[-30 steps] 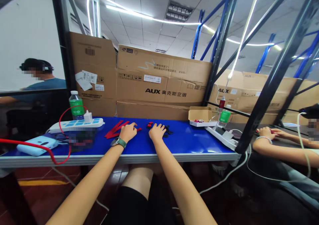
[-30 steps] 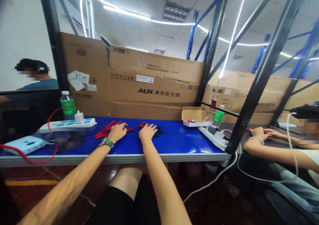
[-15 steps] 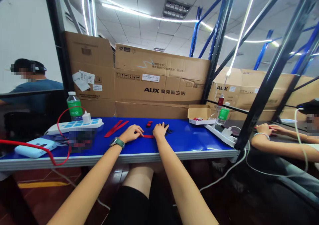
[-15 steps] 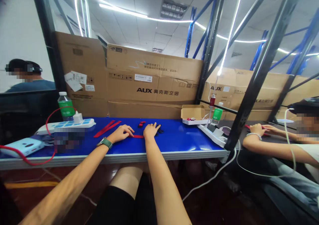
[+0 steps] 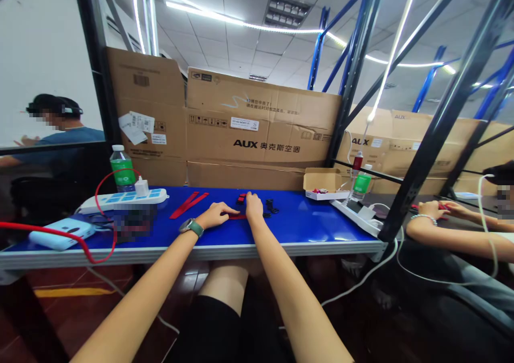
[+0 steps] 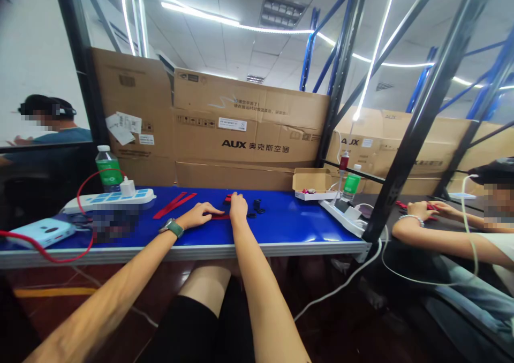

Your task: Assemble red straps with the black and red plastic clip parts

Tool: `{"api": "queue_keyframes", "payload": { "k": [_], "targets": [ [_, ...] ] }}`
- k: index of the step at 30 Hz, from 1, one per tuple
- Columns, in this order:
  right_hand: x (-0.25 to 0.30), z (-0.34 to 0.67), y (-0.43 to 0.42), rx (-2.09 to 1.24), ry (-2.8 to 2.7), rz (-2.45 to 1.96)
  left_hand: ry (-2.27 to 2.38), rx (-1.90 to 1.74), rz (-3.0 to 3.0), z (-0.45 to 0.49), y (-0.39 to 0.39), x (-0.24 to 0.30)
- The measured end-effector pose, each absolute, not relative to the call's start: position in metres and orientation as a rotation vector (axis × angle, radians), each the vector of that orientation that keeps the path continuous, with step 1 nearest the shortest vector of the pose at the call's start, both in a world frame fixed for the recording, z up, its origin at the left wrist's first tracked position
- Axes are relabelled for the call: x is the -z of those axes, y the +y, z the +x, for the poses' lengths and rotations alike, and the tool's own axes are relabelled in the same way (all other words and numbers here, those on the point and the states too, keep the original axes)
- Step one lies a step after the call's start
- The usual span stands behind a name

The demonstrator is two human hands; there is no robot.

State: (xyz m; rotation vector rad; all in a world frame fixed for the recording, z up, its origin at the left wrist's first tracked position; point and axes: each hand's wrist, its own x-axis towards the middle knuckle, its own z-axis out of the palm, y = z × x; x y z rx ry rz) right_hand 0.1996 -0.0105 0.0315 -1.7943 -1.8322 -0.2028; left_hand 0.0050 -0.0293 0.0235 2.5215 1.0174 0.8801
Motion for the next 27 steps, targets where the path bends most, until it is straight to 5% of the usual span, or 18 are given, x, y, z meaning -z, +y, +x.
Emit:
{"api": "queue_keyframes", "payload": {
  "k": [7, 11, 19, 27],
  "targets": [
    [-0.03, 0.193, -0.011, -0.119, -2.068, -1.053, 1.091, -1.514, 2.314, 0.0, -0.023, -0.028],
    [-0.028, 0.186, -0.014, -0.269, -2.099, -0.946, 1.089, -1.468, 2.363, -0.004, -0.021, -0.03],
    [-0.028, 0.181, -0.026, -0.105, -2.417, -0.649, 1.707, -1.773, 2.024, -0.018, -0.002, -0.017],
    [-0.027, 0.164, -0.026, 0.323, -2.559, -0.89, 1.695, -1.674, 1.927, -0.023, 0.0, -0.014]
  ]
}}
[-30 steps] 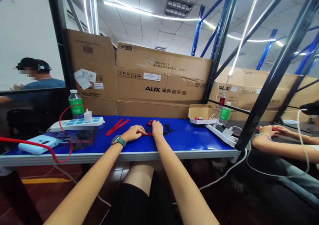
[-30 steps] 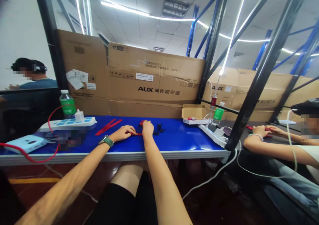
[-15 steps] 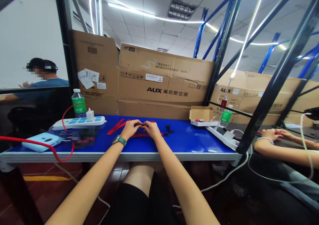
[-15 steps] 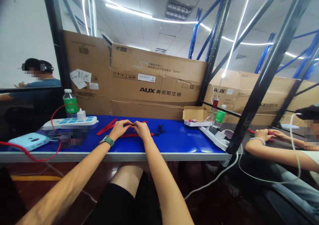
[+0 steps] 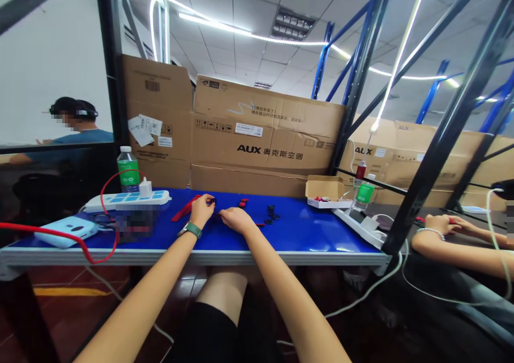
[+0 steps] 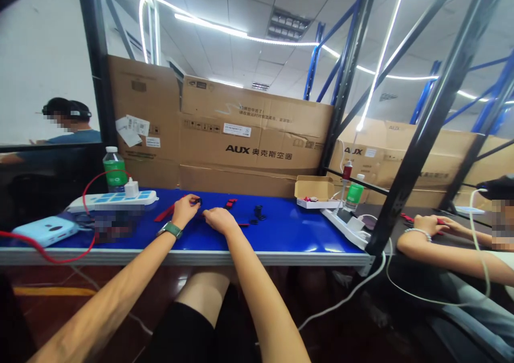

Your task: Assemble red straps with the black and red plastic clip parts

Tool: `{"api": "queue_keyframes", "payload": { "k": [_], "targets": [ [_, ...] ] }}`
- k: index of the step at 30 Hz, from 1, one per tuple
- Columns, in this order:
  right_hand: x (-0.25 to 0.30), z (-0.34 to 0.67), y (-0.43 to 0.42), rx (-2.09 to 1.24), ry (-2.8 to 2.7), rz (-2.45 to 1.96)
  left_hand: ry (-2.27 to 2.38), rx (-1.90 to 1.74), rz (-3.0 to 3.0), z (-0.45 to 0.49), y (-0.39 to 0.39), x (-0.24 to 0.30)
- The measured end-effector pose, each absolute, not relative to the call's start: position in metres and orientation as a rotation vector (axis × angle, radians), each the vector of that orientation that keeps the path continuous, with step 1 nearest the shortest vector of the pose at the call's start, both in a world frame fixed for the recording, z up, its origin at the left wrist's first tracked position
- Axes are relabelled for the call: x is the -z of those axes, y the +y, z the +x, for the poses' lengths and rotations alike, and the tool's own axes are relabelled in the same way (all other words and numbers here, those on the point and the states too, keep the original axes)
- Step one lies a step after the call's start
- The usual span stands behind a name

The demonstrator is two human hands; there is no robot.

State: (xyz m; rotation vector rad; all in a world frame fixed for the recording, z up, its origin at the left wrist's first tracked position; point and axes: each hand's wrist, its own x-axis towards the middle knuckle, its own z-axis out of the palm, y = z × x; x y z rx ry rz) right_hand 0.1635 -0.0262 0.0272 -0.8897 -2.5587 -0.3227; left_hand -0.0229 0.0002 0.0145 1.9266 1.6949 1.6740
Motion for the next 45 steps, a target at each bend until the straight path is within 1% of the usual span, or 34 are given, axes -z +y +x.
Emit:
{"api": "queue_keyframes", "payload": {
  "k": [6, 11, 16, 21, 26, 30, 36, 45],
  "targets": [
    [-0.028, 0.167, -0.021, 0.199, -2.189, -1.164, 1.555, -1.533, 1.964, -0.018, -0.002, -0.016],
    [-0.028, 0.172, -0.021, 0.177, -2.112, -1.27, 1.413, -1.503, 2.032, -0.013, -0.004, -0.016],
    [-0.03, 0.169, -0.024, 0.202, -2.164, -1.282, 1.285, -1.451, 2.099, -0.011, -0.009, -0.019],
    [-0.029, 0.17, -0.02, 0.238, -2.091, -1.242, 1.453, -1.527, 2.013, -0.013, -0.008, -0.02],
    [-0.027, 0.169, -0.019, 0.195, -2.159, -1.203, 1.428, -1.476, 2.067, -0.013, -0.008, -0.02],
    [-0.028, 0.168, -0.02, 0.175, -2.172, -1.165, 1.426, -1.511, 2.058, -0.013, -0.008, -0.02],
    [-0.026, 0.169, -0.017, 0.129, -2.167, -1.24, 1.305, -1.452, 2.132, -0.011, -0.011, -0.021],
    [-0.024, 0.173, -0.017, 0.011, -2.051, -1.207, 1.183, -1.411, 2.129, -0.008, -0.015, -0.023]
  ]
}}
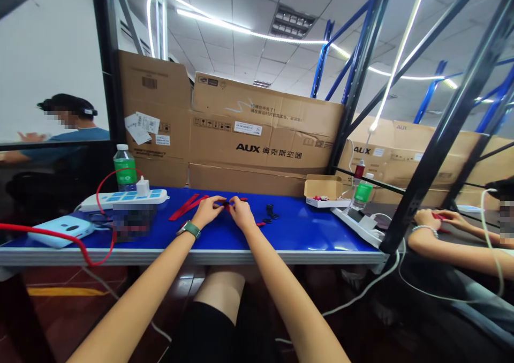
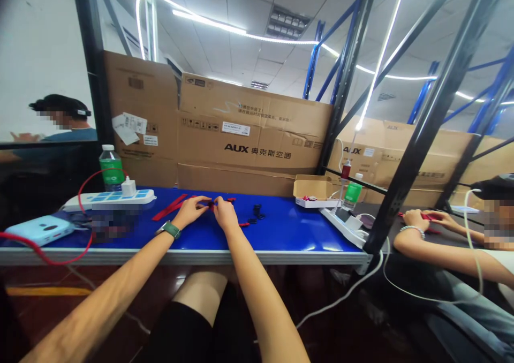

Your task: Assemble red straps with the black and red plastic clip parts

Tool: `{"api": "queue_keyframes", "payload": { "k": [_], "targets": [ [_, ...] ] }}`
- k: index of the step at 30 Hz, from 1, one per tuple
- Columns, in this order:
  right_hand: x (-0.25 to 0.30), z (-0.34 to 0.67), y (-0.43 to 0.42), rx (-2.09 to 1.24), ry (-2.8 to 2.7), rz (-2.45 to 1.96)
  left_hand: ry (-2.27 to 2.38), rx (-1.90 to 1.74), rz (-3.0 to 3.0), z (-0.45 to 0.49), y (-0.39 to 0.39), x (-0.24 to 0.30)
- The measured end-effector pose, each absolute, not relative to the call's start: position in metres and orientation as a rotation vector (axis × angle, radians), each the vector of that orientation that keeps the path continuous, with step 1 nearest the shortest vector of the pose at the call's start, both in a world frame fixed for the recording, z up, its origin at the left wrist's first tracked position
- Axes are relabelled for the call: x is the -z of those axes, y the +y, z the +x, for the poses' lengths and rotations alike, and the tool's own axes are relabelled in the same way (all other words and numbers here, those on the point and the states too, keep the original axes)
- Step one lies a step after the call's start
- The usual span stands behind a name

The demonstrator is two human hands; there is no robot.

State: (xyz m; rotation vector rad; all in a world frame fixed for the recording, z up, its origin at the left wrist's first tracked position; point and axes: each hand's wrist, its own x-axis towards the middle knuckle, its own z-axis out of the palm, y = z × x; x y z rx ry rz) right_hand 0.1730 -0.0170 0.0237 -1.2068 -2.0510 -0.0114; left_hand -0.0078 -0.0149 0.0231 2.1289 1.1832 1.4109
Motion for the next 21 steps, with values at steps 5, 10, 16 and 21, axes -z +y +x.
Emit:
{"api": "queue_keyframes", "payload": {
  "k": [5, 10, 16, 21],
  "targets": [
    [-0.022, 0.173, -0.016, -0.087, -1.996, -1.148, 1.146, -1.479, 2.106, -0.009, -0.01, -0.018],
    [-0.022, 0.171, -0.016, -0.289, -1.887, -1.128, 1.118, -1.521, 2.148, -0.008, -0.009, -0.017],
    [-0.023, 0.173, -0.012, -0.607, -1.948, -1.055, 1.05, -1.461, 2.106, -0.004, -0.016, -0.022],
    [-0.022, 0.171, -0.007, -0.651, -1.818, -1.002, 1.073, -1.413, 2.148, -0.002, -0.02, -0.025]
  ]
}}
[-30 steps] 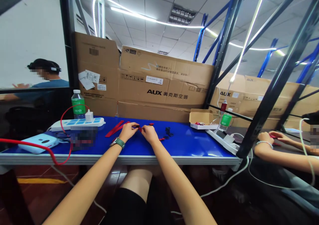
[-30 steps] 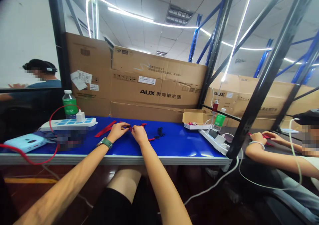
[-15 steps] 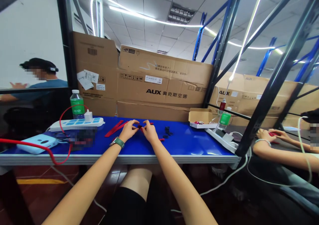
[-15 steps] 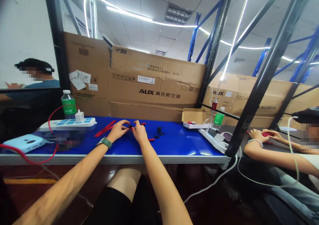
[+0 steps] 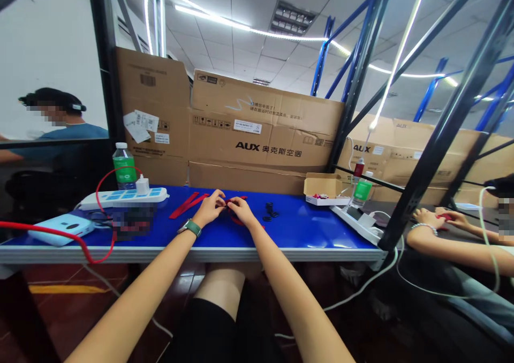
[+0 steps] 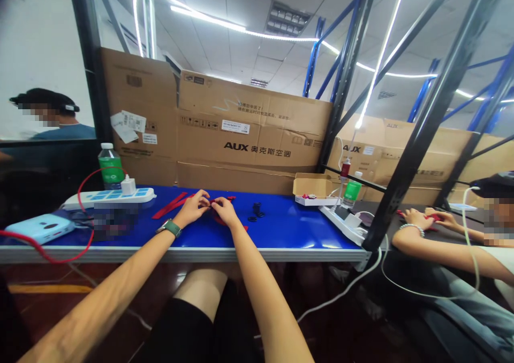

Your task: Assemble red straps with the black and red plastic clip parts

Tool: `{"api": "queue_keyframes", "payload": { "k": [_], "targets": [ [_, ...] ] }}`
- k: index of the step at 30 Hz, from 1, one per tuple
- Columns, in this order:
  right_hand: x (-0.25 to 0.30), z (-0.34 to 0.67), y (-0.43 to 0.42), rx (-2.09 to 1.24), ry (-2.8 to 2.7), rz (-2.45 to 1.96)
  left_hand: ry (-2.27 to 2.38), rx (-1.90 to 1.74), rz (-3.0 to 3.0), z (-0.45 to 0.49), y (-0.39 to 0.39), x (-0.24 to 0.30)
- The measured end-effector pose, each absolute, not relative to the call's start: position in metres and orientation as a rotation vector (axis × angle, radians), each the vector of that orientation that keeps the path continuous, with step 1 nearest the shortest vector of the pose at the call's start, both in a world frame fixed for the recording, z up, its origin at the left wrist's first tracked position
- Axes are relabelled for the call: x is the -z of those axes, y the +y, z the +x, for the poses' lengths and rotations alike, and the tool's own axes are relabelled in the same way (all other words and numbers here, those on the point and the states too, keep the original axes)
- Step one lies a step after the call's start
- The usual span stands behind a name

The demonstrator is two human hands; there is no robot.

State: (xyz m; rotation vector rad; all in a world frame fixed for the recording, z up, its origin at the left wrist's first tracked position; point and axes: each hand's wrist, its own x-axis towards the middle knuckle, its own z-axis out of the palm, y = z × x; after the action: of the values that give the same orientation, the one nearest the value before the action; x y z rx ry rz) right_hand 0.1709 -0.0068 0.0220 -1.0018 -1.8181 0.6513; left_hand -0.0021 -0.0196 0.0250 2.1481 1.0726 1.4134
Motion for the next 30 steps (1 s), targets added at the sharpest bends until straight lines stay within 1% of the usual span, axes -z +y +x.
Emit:
{"api": "queue_keyframes", "payload": {
  "k": [3, 7, 11, 18, 22, 30],
  "targets": [
    [-0.021, 0.171, -0.006, -0.637, -1.743, -1.002, 1.067, -1.386, 2.182, -0.001, -0.019, -0.024],
    [-0.02, 0.18, -0.006, -0.469, -1.672, -1.043, 1.049, -1.391, 2.217, 0.001, -0.017, -0.022],
    [-0.021, 0.187, -0.005, -0.31, -1.827, -1.072, 1.054, -1.372, 2.306, 0.001, -0.019, -0.024],
    [-0.027, 0.184, -0.006, -0.091, -2.061, -1.028, 1.081, -1.472, 2.256, -0.003, -0.016, -0.025],
    [-0.027, 0.183, -0.009, -0.081, -2.077, -1.016, 1.091, -1.437, 2.258, -0.003, -0.015, -0.024],
    [-0.028, 0.181, -0.01, -0.173, -2.031, -0.954, 1.157, -1.447, 2.231, -0.006, -0.014, -0.024]
  ]
}}
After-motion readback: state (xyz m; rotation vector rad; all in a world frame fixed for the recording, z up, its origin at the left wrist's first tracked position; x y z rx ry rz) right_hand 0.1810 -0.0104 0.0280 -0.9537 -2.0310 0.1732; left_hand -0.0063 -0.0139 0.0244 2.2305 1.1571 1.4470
